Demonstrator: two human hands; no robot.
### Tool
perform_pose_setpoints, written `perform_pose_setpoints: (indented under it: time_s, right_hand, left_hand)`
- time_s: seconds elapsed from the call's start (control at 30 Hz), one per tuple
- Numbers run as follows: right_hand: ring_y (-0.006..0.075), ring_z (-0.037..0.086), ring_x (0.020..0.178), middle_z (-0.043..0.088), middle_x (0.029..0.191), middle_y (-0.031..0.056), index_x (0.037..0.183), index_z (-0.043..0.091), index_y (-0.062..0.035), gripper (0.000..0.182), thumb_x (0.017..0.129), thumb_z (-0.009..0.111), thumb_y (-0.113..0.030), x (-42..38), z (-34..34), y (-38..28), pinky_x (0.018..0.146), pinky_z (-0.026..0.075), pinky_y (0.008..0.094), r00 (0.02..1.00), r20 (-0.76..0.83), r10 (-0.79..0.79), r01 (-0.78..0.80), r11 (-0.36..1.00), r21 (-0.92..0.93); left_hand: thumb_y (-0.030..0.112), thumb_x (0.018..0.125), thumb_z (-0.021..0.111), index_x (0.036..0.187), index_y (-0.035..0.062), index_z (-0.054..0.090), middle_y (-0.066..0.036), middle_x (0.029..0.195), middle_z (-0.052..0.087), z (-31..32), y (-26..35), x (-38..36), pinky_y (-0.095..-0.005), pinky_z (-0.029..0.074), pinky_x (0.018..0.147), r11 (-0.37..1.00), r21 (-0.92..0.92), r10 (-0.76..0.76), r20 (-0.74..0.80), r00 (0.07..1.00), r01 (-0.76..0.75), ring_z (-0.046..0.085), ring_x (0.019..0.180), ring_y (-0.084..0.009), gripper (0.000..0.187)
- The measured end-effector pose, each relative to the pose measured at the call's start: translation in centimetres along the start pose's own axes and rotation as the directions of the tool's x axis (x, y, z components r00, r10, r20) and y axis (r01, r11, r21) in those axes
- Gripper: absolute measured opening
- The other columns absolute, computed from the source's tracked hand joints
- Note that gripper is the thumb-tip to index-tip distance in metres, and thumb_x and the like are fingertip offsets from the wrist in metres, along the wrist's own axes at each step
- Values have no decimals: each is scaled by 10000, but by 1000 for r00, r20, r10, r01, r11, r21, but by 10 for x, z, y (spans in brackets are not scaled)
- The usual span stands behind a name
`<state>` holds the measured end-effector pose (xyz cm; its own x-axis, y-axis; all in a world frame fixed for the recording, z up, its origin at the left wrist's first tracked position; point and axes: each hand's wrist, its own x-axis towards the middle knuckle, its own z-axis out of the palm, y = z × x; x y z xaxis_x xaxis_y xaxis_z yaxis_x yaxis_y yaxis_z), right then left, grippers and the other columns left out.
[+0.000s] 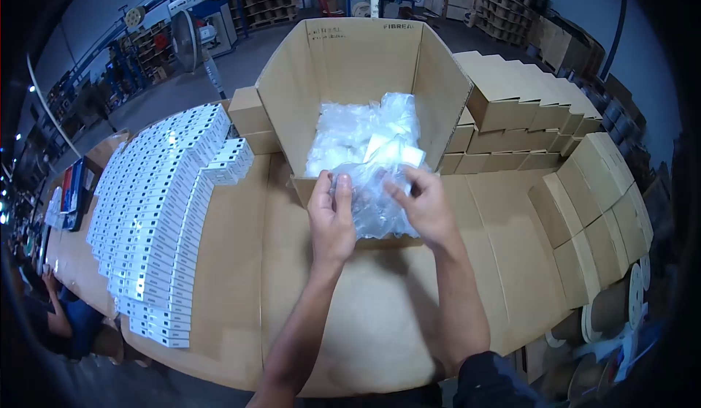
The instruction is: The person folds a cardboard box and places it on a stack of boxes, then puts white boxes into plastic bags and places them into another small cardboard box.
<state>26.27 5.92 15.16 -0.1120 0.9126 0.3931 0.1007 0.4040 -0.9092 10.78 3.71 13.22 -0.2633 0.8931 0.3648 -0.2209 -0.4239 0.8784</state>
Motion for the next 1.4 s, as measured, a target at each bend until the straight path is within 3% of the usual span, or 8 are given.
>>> perform_pose_setpoints:
  time_s: [0.2,0.47,0.57,0.67,0.8,0.93,1.13,1.4]
  right_hand:
    - [133,451,759,560,935,85,911,732,8,267,995,721,-245,-98,13,10,707,416,312,975,152,161,-155,987,-49]
    - [162,672,758,640,920,84,908,731,62,418,1073,600,-299,-169,16,6,701,597,317,865,286,412,-502,724,473]
    - [176,685,737,677,889,99,968,720,65,408,1083,571,-297,-180,19,-9,701,626,348,813,307,494,-575,606,550]
    - [194,699,766,706,923,120,1065,698,82,379,1085,558,-269,-185,16,-7,706,652,373,787,352,506,-616,659,431]
    - [247,654,1019,641,1128,149,1151,718,26,358,1015,676,-302,-188,12,-4,867,580,381,951,99,294,-300,953,49]
    - [304,573,1207,571,1250,168,1240,713,-27,434,908,811,-287,-189,17,-17,1031,474,396,991,72,115,-100,978,-183]
    - [137,493,809,569,1043,89,887,754,23,281,998,718,-233,-201,42,6,699,405,301,964,-23,265,-264,964,41]
    - [165,517,809,563,1007,102,898,738,44,287,1013,694,-216,-211,39,13,702,430,317,965,-112,239,-246,968,-54]
  left_hand:
    - [246,1125,488,951,54,508,10,860,544,-35,7,-40,-252,455,679,986,133,118,-156,981,-98,499,772,-36,259]
    - [20,1018,605,1278,58,531,-35,950,637,-71,30,-111,-262,504,710,998,52,41,-185,982,-31,650,828,-126,273]
    - [-26,876,703,1297,107,629,-70,1080,690,-104,37,-120,-375,518,847,323,687,487,470,736,-651,683,958,-254,448]
    - [-23,729,763,1133,114,743,-73,1118,714,-107,40,-132,-450,471,953,509,569,308,580,754,-646,646,1092,-327,427]
    - [141,959,738,967,28,753,-39,752,688,-94,42,-153,-313,497,667,825,541,-143,-80,987,163,649,724,-122,115]
    - [253,1045,651,940,-23,735,-12,675,632,-93,32,-159,-281,449,548,848,520,-101,-26,995,100,558,604,-64,307]
    - [343,1088,559,863,-16,683,-17,697,627,-112,7,-159,-274,461,595,854,234,-425,-199,883,464,572,639,-77,441]
    - [28,829,819,1012,20,707,-116,987,677,-94,55,-157,-389,547,764,511,765,398,195,896,-393,656,900,-288,214]
